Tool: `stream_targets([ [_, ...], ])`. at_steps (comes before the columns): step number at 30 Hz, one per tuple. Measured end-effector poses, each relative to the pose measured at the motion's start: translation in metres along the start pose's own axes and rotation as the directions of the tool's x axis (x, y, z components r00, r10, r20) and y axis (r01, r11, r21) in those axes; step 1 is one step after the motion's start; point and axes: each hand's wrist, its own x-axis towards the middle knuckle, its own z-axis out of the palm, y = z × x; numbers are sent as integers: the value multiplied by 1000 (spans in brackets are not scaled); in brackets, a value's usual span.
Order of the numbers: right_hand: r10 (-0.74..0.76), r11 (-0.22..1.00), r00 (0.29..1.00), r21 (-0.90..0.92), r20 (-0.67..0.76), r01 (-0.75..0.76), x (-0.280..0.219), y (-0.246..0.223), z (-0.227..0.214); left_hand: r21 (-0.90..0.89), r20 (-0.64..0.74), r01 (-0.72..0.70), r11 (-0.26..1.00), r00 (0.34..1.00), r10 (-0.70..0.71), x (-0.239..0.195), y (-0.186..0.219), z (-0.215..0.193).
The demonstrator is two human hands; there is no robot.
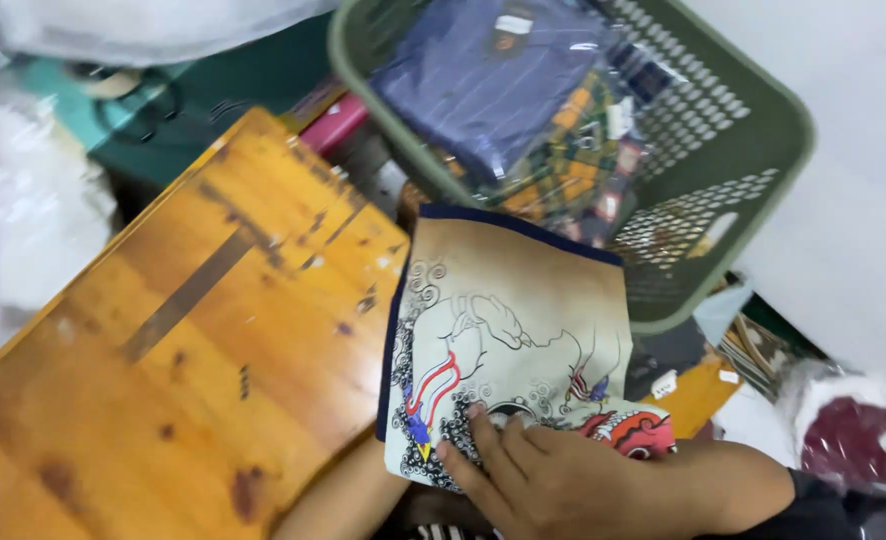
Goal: The person places a packaged orange t-shirt into a basket, then retrieves a folded navy blue shirt. They unfold the shirt on a wooden table, smooth it out, and use a pair of scissors to cut a small tag or thread from the fabric.
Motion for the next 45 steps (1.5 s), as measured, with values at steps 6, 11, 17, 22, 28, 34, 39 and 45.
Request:
stream_targets([
  [6, -217, 966, 969, 120, -114, 230, 43, -34, 16, -116, -98, -395, 911, 918, 385, -53, 87, -50],
  [11, -310, 919, 897, 141, -317, 367, 100, -59, 35, -194, -222, -691, 697, 723, 655, -117, 141, -103],
  [17, -256, 819, 868, 381, -425, 428, 146, -70, 106, -214, -387, -916, 339, 398, 832, -167, 141, -166],
  [22, -304, 625, 935, 779, 181, 52, 178, -88, 83, -248, -480, -917, 314, 398, 782, -157, 87, -206],
  [28, 24, 203, 993, 972, 115, -118, 222, -120, 92, -192, -88, -979, 74, 92, 992, -148, 48, -147],
  [34, -51, 201, 951, 936, 305, -289, 238, -130, 68, 433, 161, -900, -61, 10, 987, -173, 70, -159],
  [39, -82, 442, 891, 818, 446, -368, 241, -138, 49, 392, 55, -917, 66, 95, 994, -189, 83, -167],
  [45, -18, 191, 940, 924, 339, -330, 222, -110, 51, 239, -259, -909, 341, 279, 925, -214, 113, -169],
])
